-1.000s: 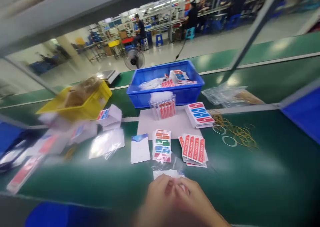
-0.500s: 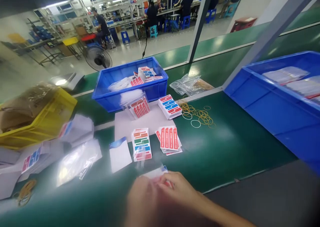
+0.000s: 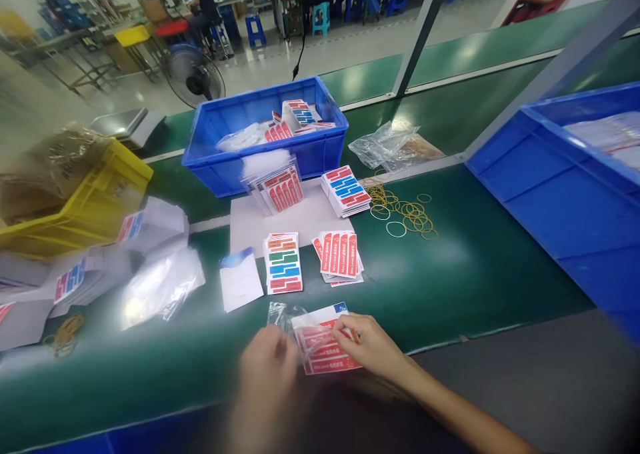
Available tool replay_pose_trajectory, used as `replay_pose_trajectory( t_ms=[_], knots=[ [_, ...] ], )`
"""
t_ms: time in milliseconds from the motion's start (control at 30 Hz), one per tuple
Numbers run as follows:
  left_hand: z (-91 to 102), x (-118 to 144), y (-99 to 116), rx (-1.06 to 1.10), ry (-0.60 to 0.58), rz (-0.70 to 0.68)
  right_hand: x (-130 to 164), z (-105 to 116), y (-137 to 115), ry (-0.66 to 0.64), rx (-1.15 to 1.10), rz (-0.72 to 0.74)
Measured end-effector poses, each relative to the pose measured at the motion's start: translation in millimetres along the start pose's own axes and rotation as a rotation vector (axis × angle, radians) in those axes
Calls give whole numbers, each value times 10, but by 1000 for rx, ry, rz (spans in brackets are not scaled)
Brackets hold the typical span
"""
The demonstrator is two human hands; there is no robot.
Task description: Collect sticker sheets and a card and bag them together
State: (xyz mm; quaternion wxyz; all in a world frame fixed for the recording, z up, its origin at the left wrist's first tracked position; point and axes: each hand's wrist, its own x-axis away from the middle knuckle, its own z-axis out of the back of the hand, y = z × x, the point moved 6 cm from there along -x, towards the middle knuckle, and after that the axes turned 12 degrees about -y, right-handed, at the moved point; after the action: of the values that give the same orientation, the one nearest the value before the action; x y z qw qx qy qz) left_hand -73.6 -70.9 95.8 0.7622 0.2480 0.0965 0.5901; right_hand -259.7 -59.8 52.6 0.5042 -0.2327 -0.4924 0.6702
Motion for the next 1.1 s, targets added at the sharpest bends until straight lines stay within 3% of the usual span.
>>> replay_pose_trajectory(
  t_ms=[100,167,267,367,467,600,767,900,1100],
  knots=[
    [99,39,-30,-34,97,25,182,181,33,49,-56,-12],
    [77,34,29,-56,120,-7,346,366,22,158,-72,-23],
    [-38,-8,173,-88,132,-66,597,621,-19,387,-44,-65],
    [-209,-58,319,-74,101,-122,725,666,-70,478,11,-67],
    [-418,-96,418,-37,32,-159,729,525,-37,395,28,-75],
    [-722,-129,442,-28,-84,-157,751,295,198,247,-68,-223],
    [-963,-130,397,-31,-190,-144,829,105,496,133,-540,-354],
    [-967,-118,414,-30,-120,-223,806,85,571,65,-738,-330],
    [-952,-46,496,-93,-2,-393,706,130,665,-39,-672,-300]
  ],
)
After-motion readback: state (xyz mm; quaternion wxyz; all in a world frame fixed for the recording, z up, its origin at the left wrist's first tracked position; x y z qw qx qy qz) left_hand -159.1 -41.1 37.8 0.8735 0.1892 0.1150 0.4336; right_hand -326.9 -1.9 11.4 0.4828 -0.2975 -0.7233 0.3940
